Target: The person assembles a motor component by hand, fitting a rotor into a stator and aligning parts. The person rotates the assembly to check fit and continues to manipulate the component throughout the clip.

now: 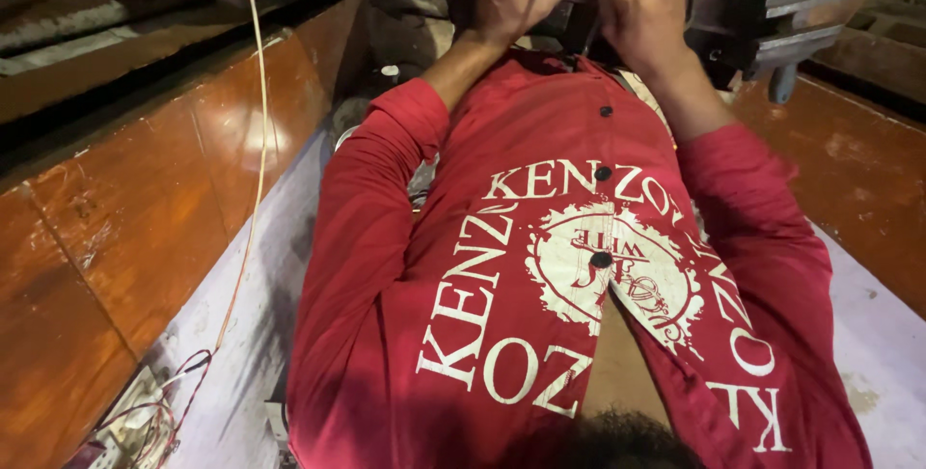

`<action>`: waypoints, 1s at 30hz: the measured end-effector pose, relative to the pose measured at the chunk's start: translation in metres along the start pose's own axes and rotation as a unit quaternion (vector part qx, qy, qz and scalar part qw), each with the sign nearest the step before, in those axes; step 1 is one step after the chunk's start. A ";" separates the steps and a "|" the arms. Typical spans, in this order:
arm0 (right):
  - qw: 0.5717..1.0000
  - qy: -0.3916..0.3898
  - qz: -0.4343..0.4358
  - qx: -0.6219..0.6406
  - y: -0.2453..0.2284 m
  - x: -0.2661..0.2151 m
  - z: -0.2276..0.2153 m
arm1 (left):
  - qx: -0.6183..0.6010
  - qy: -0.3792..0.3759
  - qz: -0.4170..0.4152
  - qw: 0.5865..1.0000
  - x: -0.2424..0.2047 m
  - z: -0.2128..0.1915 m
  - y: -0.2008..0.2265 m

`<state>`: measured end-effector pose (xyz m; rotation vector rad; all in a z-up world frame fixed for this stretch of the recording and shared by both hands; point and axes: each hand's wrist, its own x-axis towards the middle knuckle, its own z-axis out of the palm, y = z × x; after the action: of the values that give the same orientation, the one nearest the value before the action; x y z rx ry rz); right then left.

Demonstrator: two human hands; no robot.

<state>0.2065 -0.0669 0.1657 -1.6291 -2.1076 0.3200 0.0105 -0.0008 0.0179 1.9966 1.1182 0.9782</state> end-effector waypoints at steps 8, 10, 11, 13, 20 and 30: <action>0.992 0.033 0.100 0.062 0.029 -0.045 0.029 | -0.064 -0.013 -0.054 0.996 -0.006 0.011 -0.006; 0.983 0.086 0.137 0.092 0.048 -0.065 0.035 | -0.077 -0.007 -0.054 0.996 -0.008 0.010 -0.009; 0.985 0.071 0.138 0.080 0.058 -0.073 0.040 | -0.082 -0.004 -0.054 0.995 -0.009 0.009 -0.009; 0.987 0.044 0.144 0.059 0.073 -0.086 0.050 | -0.074 0.021 -0.007 0.997 -0.009 0.006 -0.007; 0.970 0.040 0.220 0.092 0.081 -0.068 0.084 | -0.076 0.021 0.034 0.996 0.009 -0.007 0.013; 0.964 0.000 0.223 0.142 0.049 -0.044 0.022 | -0.141 0.012 -0.036 0.989 0.002 0.011 0.006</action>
<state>0.2462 -0.0938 0.1155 -1.9022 -1.5822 0.7293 0.0234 -0.0033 0.0176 1.7124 0.9962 1.0623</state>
